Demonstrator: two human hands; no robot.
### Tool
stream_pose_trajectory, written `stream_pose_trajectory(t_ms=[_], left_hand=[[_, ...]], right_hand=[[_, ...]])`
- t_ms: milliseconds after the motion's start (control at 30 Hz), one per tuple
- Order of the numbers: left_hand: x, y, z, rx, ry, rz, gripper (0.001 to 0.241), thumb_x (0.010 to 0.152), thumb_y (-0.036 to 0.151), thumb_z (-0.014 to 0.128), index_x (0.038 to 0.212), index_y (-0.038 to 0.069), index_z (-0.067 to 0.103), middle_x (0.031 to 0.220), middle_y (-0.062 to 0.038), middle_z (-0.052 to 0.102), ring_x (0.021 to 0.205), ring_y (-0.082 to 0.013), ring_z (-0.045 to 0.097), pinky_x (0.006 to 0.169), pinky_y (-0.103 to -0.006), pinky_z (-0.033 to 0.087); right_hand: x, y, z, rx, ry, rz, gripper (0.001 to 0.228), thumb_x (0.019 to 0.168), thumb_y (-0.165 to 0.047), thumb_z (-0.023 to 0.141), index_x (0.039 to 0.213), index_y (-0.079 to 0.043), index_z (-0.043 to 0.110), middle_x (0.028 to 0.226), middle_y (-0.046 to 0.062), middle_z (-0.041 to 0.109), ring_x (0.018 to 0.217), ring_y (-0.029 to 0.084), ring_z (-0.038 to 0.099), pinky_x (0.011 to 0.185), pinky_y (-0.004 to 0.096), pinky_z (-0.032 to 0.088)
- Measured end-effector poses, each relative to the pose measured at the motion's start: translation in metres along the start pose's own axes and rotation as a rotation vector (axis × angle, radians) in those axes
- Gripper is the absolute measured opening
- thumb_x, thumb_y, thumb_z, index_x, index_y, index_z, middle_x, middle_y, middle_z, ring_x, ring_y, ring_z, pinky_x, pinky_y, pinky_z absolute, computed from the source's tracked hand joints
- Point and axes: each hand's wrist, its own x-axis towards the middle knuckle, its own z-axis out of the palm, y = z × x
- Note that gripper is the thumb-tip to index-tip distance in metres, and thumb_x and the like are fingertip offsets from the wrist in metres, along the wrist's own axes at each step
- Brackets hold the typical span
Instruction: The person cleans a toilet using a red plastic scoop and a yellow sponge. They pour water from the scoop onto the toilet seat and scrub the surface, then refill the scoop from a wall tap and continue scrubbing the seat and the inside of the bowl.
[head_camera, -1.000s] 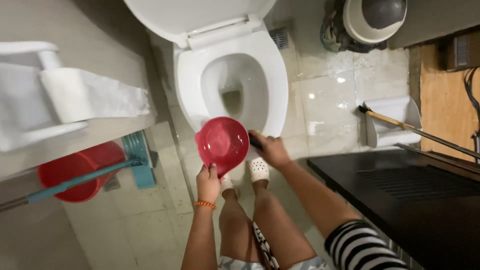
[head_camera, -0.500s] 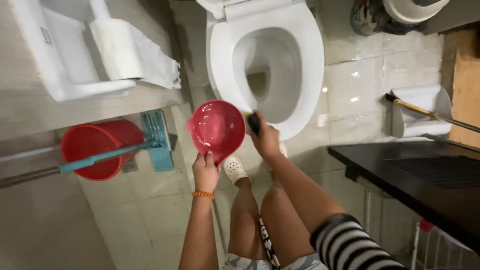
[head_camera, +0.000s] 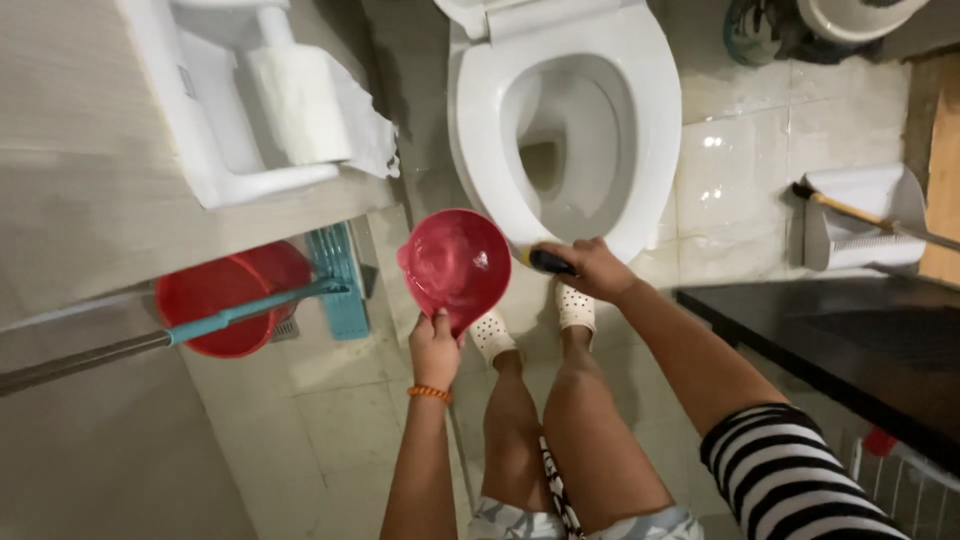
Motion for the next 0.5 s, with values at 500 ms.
stream_pose_trajectory(t_ms=[500], left_hand=[[0.024, 0.062, 0.039, -0.029, 0.093, -0.076, 0.026, 0.104, 0.018, 0.05, 0.103, -0.003, 0.064, 0.065, -0.011, 0.063, 0.051, -0.017, 0.057, 0.046, -0.0327, 0.047]], right_hand=[[0.268, 0.063, -0.035, 0.002, 0.484, 0.023, 0.075, 0.089, -0.02, 0.079, 0.154, -0.03, 0.042, 0.103, 0.018, 0.07, 0.096, 0.038, 0.067, 0.091, 0.053, 0.046]])
